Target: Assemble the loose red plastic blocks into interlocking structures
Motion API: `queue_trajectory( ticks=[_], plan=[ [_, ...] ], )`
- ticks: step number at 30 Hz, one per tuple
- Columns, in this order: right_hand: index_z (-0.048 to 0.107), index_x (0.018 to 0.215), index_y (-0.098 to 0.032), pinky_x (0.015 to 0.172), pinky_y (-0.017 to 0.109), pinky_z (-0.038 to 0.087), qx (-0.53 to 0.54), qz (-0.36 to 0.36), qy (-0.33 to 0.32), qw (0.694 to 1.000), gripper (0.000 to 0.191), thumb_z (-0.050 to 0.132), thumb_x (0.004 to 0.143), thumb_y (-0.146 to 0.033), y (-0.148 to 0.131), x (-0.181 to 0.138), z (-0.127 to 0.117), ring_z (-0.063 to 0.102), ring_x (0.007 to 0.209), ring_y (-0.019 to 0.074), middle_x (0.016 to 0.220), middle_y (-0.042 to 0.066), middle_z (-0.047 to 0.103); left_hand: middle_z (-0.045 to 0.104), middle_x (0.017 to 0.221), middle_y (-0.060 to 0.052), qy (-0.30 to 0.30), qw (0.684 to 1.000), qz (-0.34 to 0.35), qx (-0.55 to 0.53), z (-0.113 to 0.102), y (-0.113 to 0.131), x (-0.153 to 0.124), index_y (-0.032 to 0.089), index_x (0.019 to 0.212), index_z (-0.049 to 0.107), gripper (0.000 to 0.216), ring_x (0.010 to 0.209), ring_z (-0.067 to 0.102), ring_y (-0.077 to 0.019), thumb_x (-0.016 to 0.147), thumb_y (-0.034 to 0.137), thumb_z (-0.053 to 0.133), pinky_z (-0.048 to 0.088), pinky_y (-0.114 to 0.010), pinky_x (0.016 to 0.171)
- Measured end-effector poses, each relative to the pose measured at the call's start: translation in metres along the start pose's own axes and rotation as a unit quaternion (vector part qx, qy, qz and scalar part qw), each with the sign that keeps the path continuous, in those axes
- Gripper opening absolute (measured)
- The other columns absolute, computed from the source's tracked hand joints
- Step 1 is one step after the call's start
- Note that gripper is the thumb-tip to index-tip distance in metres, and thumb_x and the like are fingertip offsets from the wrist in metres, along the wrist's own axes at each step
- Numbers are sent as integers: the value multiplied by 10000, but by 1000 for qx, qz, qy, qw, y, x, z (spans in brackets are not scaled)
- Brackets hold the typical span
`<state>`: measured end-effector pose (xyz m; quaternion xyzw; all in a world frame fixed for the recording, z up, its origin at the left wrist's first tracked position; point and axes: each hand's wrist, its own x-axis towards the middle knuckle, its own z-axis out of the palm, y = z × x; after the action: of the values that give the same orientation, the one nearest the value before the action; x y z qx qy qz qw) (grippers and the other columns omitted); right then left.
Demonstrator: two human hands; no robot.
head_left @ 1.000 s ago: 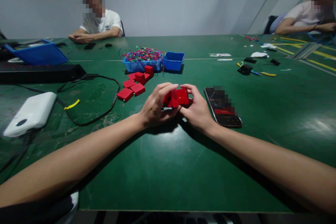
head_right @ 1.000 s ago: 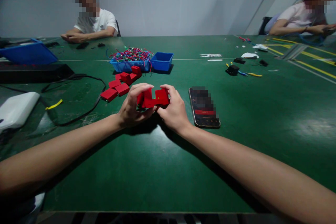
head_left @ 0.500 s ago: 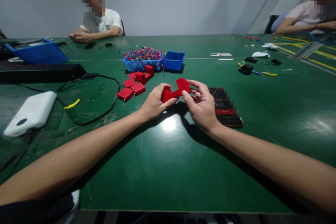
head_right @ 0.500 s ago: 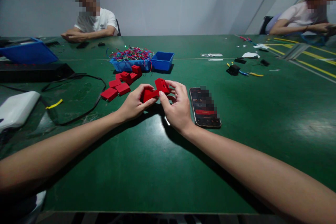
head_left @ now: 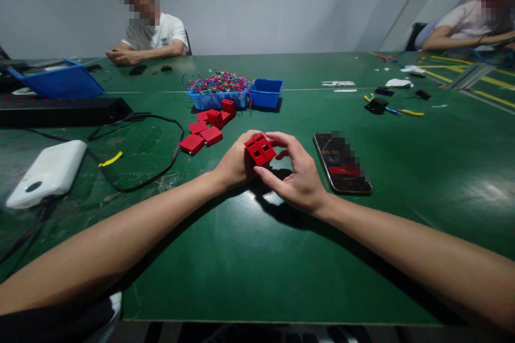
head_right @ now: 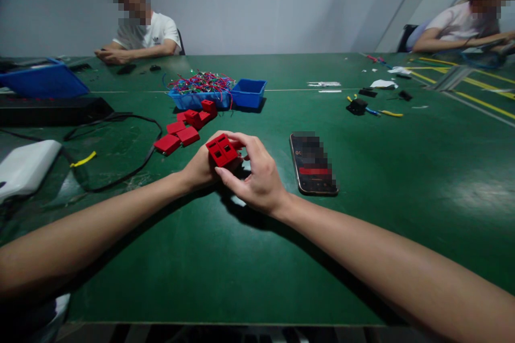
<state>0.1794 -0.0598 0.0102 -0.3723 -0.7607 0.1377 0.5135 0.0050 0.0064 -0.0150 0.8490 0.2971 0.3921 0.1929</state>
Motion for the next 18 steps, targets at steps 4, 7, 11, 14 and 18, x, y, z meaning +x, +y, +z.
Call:
queue_trajectory(
  ticks=[4,7,11,14,18],
  plan=[
    [535,1265,-231,872,413,570,2,6,-16,1000,477,729,832,-280,5,0,2,666,1083,254,1206,108,689,620,1101,-84,50,997,-51,11,-2,0,2,180,1081,628,312,1021,627,-224,782,227,705,539,-419,946],
    [554,1246,-216,905,418,559,1,37,-44,998,466,729,815,-243,9,1,3,666,1082,251,1208,113,688,604,1067,-81,36,997,-53,49,-5,1,4,165,954,666,199,1023,622,-229,757,176,694,535,-404,940],
    [612,1164,-209,897,418,557,-1,87,-72,994,400,741,788,-249,12,1,3,669,1036,248,1136,105,699,599,1079,-78,38,997,-41,53,-6,3,5,172,960,668,219,1006,628,-224,746,184,713,545,-388,923],
    [632,1179,-199,858,408,571,22,122,-66,990,390,726,813,-295,14,2,5,677,1018,251,1135,113,703,600,1096,-78,44,997,-32,56,-5,0,4,171,989,657,272,1014,634,-222,721,163,707,549,-370,919],
    [592,1291,-211,1038,448,523,114,171,-19,978,447,669,864,-315,21,3,7,679,1138,249,1265,105,701,607,1090,-74,66,995,-29,76,-5,-4,5,173,1031,634,322,1033,639,-225,720,191,712,550,-366,929]
  ],
)
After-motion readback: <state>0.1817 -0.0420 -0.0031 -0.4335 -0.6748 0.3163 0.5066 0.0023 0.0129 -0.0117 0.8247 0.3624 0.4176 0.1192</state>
